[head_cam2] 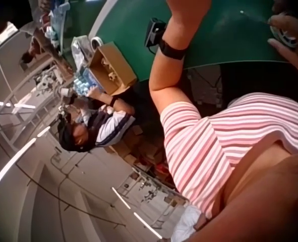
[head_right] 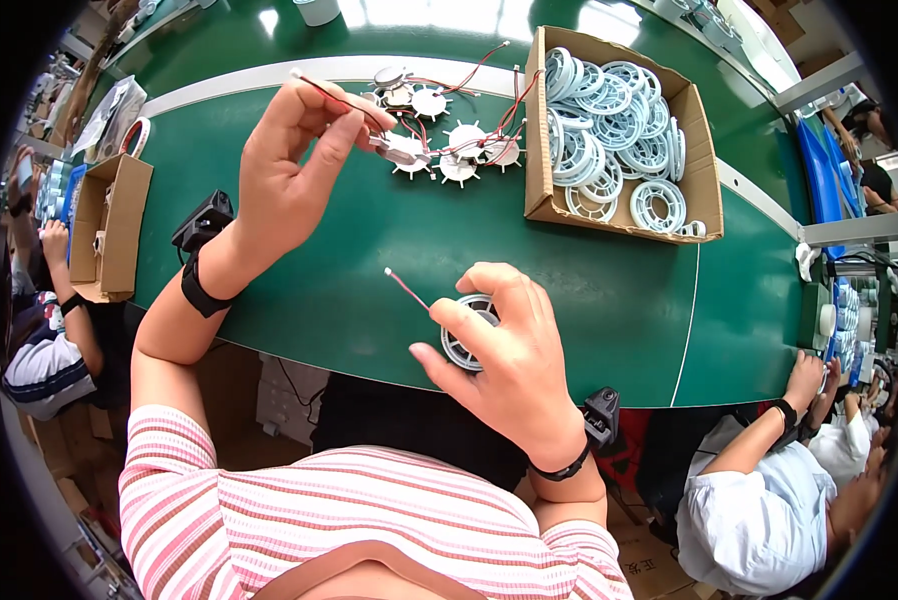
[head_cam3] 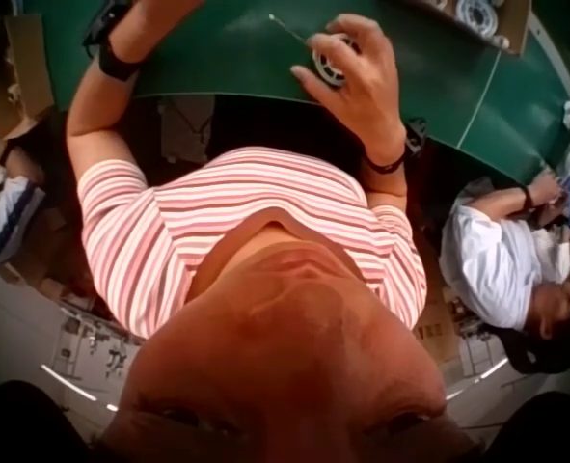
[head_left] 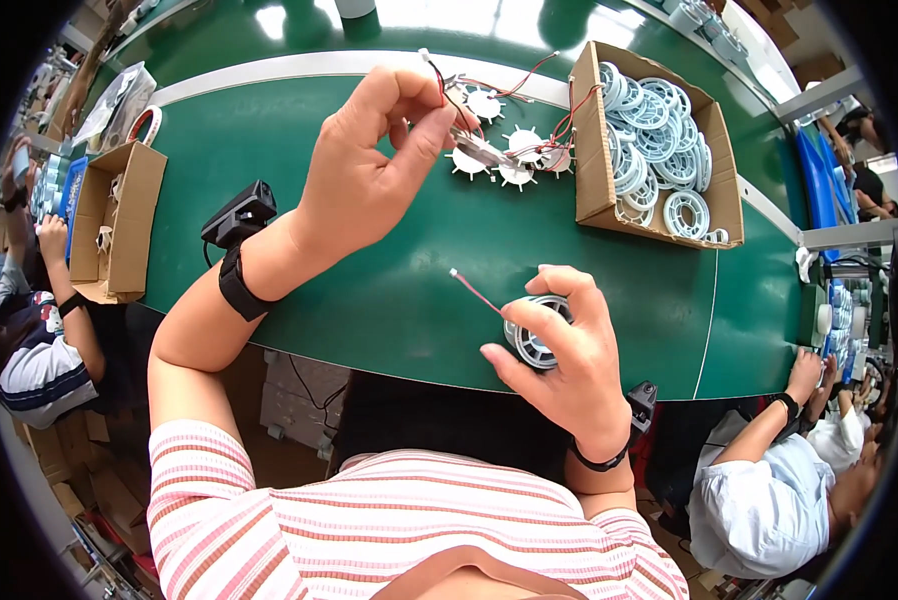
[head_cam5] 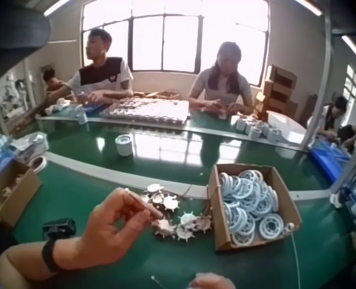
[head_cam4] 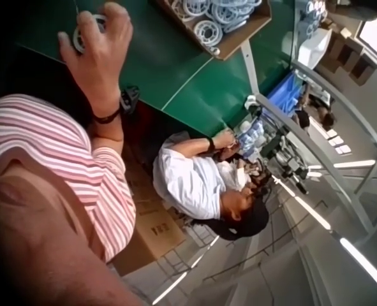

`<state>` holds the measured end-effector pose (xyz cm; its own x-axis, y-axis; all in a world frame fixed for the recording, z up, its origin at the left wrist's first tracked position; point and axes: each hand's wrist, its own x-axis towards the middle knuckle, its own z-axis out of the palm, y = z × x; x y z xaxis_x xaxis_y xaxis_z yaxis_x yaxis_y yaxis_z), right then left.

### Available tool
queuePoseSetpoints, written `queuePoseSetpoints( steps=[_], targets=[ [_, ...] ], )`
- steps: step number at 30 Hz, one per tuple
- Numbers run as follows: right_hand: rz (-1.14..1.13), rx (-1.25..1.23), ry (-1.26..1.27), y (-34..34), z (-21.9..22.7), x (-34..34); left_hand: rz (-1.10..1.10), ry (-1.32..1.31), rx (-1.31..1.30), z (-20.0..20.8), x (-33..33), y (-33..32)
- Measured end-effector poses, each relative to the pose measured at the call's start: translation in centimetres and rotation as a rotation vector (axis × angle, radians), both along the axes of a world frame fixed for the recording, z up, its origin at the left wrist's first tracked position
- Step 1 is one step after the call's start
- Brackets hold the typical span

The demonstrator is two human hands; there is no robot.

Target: The person picks up a white plastic frame and a metal component with wires, fits the component into the frame, and snaps a plastic ring onto the assembly. After placing the unit on the table, the person repeats the process with another set of components.

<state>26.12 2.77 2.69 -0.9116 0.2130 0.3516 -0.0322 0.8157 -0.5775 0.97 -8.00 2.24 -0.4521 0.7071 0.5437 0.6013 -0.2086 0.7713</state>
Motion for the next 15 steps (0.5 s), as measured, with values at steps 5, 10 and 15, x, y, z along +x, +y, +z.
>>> queuePoseSetpoints(
  steps=[5, 10, 15],
  targets=[
    [-0.109, -0.084, 0.158, -0.6, 0.6, -0.3, -0.334, -0.601, -0.039, 1.7, 3.1, -1.3],
    [-0.209, -0.496, 0.394, -1.6, 0.9, -0.1, -0.576, -0.959, -0.161, 2.3, 5.4, -2.2],
    [-0.120, -0.648, 0.301, -1.4, 1.1, 0.8, -0.747, -1.037, -0.166, 1.6, 5.9, -2.0]
  ],
)
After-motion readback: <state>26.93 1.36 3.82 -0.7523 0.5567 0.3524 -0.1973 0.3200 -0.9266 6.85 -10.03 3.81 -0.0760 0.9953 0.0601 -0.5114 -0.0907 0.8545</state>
